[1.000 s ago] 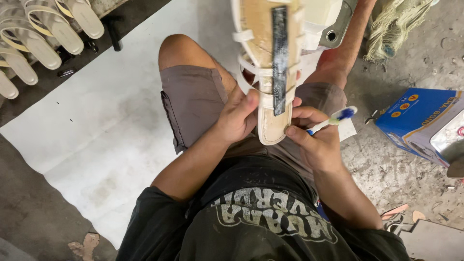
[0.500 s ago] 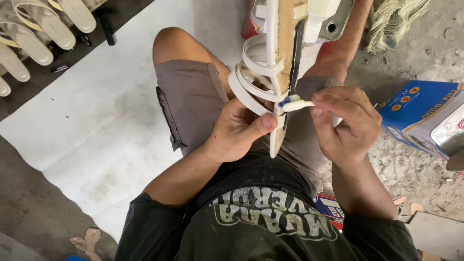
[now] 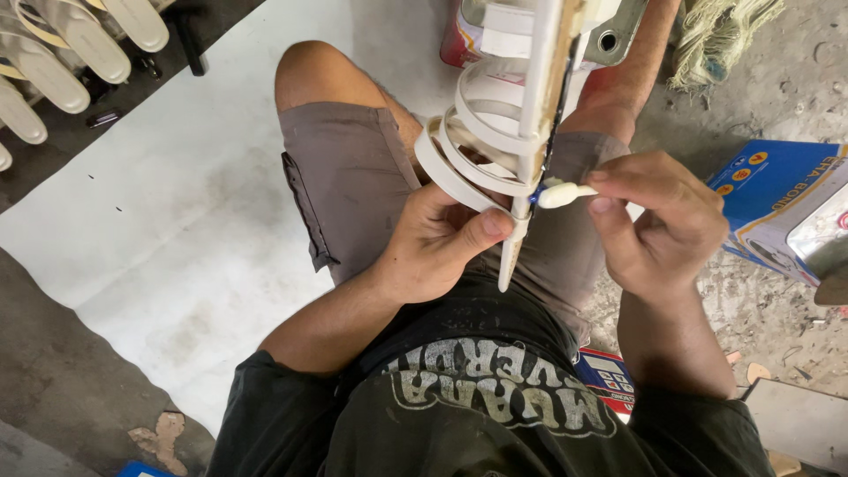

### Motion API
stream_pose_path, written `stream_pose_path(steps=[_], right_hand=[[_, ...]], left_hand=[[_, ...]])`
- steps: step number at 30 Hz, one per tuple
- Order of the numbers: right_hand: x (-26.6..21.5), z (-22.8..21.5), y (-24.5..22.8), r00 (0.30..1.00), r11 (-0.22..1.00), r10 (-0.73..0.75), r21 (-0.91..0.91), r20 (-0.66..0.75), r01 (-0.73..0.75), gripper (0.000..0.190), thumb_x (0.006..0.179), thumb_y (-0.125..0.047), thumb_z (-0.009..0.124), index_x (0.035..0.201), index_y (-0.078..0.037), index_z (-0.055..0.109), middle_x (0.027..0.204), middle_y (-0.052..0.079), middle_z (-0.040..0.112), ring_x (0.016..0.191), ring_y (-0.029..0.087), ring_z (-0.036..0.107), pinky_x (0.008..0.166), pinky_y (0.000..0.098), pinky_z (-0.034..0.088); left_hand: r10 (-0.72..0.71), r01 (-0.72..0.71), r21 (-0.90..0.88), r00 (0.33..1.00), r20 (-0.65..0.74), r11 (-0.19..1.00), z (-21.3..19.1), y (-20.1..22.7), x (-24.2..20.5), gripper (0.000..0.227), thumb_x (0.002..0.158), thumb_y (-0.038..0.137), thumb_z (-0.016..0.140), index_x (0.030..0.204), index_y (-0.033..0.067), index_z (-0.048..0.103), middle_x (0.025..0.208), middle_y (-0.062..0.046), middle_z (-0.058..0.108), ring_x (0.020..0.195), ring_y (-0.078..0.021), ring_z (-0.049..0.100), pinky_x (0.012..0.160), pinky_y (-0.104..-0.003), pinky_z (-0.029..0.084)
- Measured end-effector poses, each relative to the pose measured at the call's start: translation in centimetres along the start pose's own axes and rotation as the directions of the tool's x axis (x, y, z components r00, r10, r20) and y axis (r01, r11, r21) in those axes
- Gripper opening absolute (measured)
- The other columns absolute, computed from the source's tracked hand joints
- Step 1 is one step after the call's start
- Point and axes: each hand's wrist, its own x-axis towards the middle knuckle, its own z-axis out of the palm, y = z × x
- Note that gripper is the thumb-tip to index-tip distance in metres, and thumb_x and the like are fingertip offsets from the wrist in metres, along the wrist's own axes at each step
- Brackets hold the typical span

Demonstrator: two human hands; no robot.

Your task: The person sits on the floor and applies a white liquid to the sole of a white strappy sandal using a toothbrush. They repeatedly dip the brush into a container and spread the liquid along the sole, then place the sandal aside and pick up another to repeat the process.

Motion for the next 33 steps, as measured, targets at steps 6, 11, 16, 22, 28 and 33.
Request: stream_pose_path(steps=[6,11,16,22,28,33], right_hand=[[-0.6,1.2,0.0,0.998,1.000,0.009,0.009,0.062,-0.010,0.011,0.102,0.005,0.076,0.110,0.000,0.068,0.102,0.015,0.072,0.092,0.019,0.071,0.082,0.0272,0.055],[-0.9,1.3,-0.5,0.994,1.000,0.021,-0.003,0.111,-0.020,0.013,0.098,0.005,0.076,0.108,-0.003,0.070,0.105,0.013,0.072,0.092,0.017,0.071,0.079,0.0255,0.056],[-0.9,0.1,-1.5,0.984,0.997,0.054,-0.068,0.168,-0.044,0.015,0.093,0.004,0.075,0.106,-0.002,0.073,0.100,0.012,0.073,0.078,0.014,0.069,0.066,0.0224,0.052],[-0.3,0.1,-1.6,0.995,0.987,0.065,-0.154,0.080,-0.052,0.013,0.099,0.005,0.075,0.112,0.001,0.073,0.098,0.013,0.075,0.069,0.012,0.066,0.060,0.0211,0.048],[0.2,0.9,-1.6,0.998,0.991,-0.023,-0.129,0.052,0.030,0.013,0.095,0.006,0.074,0.106,0.000,0.069,0.101,0.015,0.072,0.085,0.021,0.071,0.071,0.0283,0.054],[-0.5,0.7,-2.1,0.990,0.990,-0.052,-0.126,0.134,0.069,0.014,0.095,0.004,0.076,0.106,-0.003,0.070,0.102,0.012,0.073,0.082,0.018,0.071,0.071,0.0272,0.052]], left_hand=[[0.030,-0.033,-0.032,0.994,-0.106,0.999,0.7,-0.1,0.1,0.026,0.116,0.024,0.065,0.128,0.0015,0.063,0.114,-0.005,0.068,0.106,-0.0102,0.064,0.097,-0.028,0.054],[-0.011,-0.006,-0.116,0.989,-0.149,0.993,0.8,0.7,0.9,0.033,0.110,0.031,0.061,0.130,0.0053,0.062,0.121,-0.010,0.070,0.116,-0.0161,0.070,0.098,-0.034,0.062],[-0.010,-0.003,-0.096,0.990,-0.143,0.995,0.8,1.0,0.8,0.032,0.111,0.032,0.061,0.129,0.0058,0.062,0.120,-0.010,0.070,0.112,-0.0149,0.070,0.094,-0.033,0.062],[0.026,-0.024,0.018,0.993,-0.115,1.000,0.8,0.2,0.2,0.026,0.116,0.030,0.063,0.117,0.0037,0.063,0.102,0.000,0.062,0.094,-0.0058,0.056,0.088,-0.024,0.049],[-0.001,-0.004,-0.042,0.992,-0.123,0.999,1.0,0.4,0.4,0.028,0.114,0.031,0.063,0.119,0.0035,0.062,0.108,-0.003,0.066,0.102,-0.0097,0.062,0.092,-0.028,0.055],[-0.039,0.006,-0.160,0.979,-0.200,0.987,1.0,0.9,0.6,0.034,0.108,0.033,0.061,0.128,0.0056,0.058,0.124,-0.008,0.068,0.121,-0.0190,0.068,0.097,-0.038,0.064]])
